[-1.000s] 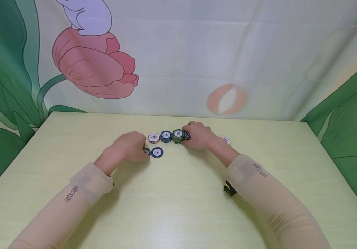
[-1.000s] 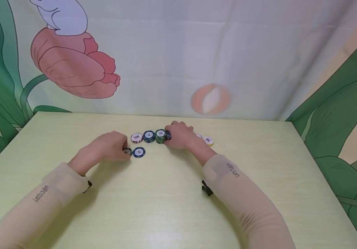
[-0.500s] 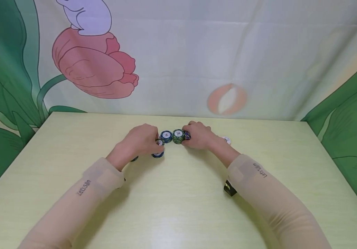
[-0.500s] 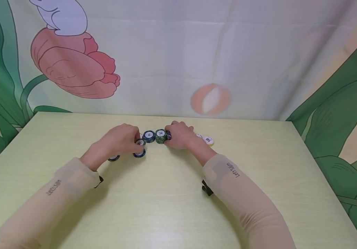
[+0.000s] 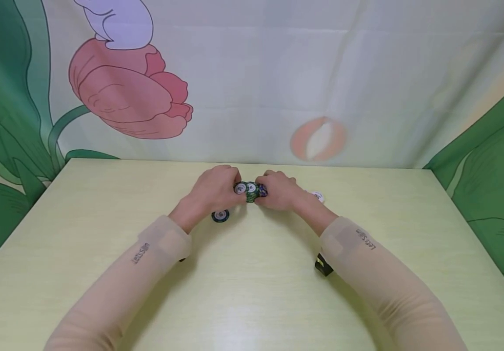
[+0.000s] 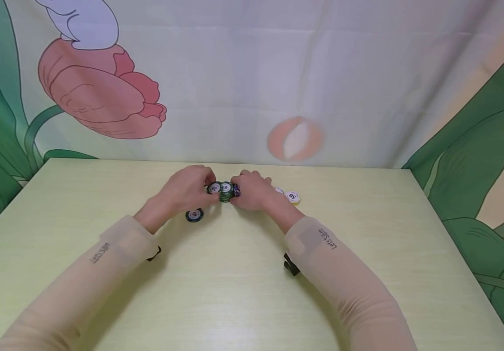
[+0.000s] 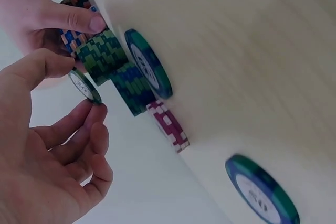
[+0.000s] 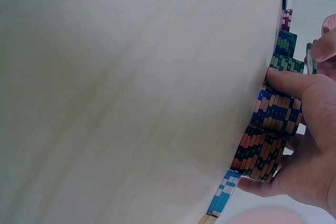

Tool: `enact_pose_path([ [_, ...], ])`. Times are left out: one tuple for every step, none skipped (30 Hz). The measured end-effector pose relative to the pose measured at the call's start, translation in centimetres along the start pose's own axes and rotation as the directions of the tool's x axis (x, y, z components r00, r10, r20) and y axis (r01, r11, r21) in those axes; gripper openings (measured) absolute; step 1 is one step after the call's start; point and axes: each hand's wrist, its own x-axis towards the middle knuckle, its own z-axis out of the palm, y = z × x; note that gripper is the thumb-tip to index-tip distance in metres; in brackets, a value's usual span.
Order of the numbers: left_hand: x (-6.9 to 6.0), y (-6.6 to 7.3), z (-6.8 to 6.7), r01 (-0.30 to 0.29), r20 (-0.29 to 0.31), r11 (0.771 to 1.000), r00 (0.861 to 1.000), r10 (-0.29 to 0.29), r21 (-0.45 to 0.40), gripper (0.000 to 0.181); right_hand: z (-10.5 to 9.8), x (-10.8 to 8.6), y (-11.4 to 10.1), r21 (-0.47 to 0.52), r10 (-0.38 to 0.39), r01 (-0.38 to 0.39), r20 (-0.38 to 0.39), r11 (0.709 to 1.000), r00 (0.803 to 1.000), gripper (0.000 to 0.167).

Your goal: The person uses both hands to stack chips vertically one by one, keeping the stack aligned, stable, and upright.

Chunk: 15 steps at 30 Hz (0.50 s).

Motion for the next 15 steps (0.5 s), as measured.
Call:
enact_pose_path([
  [0.1,0.0,0.1,-0.006,-0.009,1.000,1.000,0.006,0.003,0.028,0.0,0.0,0.0,-0.001,0.001,-0.001,0.000,1.000,1.000,0.037],
  [0.2,0.0,0.2,-0.009,-0.013,1.000,1.000,0.009,0.005,0.028,0.0,0.0,0.0,-0.002,0.000,0.000,0.000,1.000,1.000,0.036],
  [0.4,0.1,0.3,-0.011,-0.017,1.000,1.000,0.012,0.008,0.027,0.0,0.0,0.0,-0.003,0.001,-0.001,0.000,1.000,1.000,0.036],
  [0.5,0.1,0.5,-0.013,-0.019,1.000,1.000,0.013,0.009,0.027,0.0,0.0,0.0,-0.003,0.002,-0.002,0.000,1.000,1.000,0.036],
  [0.6,0.1,0.6,-0.014,-0.018,1.000,1.000,0.015,0.007,0.026,0.0,0.0,0.0,-0.002,0.002,-0.002,-0.001,1.000,1.000,0.036],
  [0.6,0.2,0.7,-0.015,-0.019,1.000,1.000,0.016,0.006,0.026,0.0,0.0,-0.1,-0.001,0.002,-0.002,-0.001,1.000,1.000,0.035],
  [0.7,0.2,0.7,-0.015,-0.019,1.000,1.000,0.015,0.007,0.025,0.0,0.0,-0.1,0.000,0.003,-0.003,0.000,1.000,1.000,0.035],
  [0.8,0.3,0.8,-0.015,-0.016,1.000,1.000,0.015,0.006,0.025,0.0,0.0,-0.1,0.000,0.003,-0.003,-0.001,1.000,1.000,0.034],
  [0.8,0.3,0.9,-0.014,-0.015,1.000,1.000,0.014,0.006,0.024,0.0,0.0,-0.1,0.001,0.003,-0.003,-0.001,1.000,1.000,0.033],
  [0.9,0.4,1.0,-0.014,-0.014,1.000,1.000,0.014,0.007,0.024,0.0,0.0,-0.1,0.001,0.002,-0.002,-0.002,1.000,1.000,0.032],
  [1.0,0.4,1.0,-0.013,-0.013,1.000,1.000,0.013,0.009,0.024,0.0,0.0,-0.1,0.000,0.002,-0.002,-0.003,1.000,1.000,0.032],
  [1.0,0.4,1.1,-0.012,-0.013,1.000,1.000,0.013,0.012,0.023,0.0,0.0,-0.1,0.000,0.002,-0.002,-0.003,1.000,1.000,0.032],
  [1.0,0.5,1.1,-0.012,-0.011,1.000,1.000,0.012,0.014,0.023,0.0,0.0,-0.1,-0.001,0.003,-0.003,-0.003,1.000,1.000,0.032],
  [1.1,0.5,1.2,-0.013,-0.010,1.000,1.000,0.013,0.013,0.023,0.0,0.0,-0.1,0.000,0.004,-0.004,-0.003,1.000,1.000,0.032],
  [1.1,0.5,1.2,-0.015,-0.009,1.000,1.000,0.016,0.013,0.024,0.0,-0.1,-0.1,0.000,0.005,-0.005,-0.001,1.000,1.000,0.032],
])
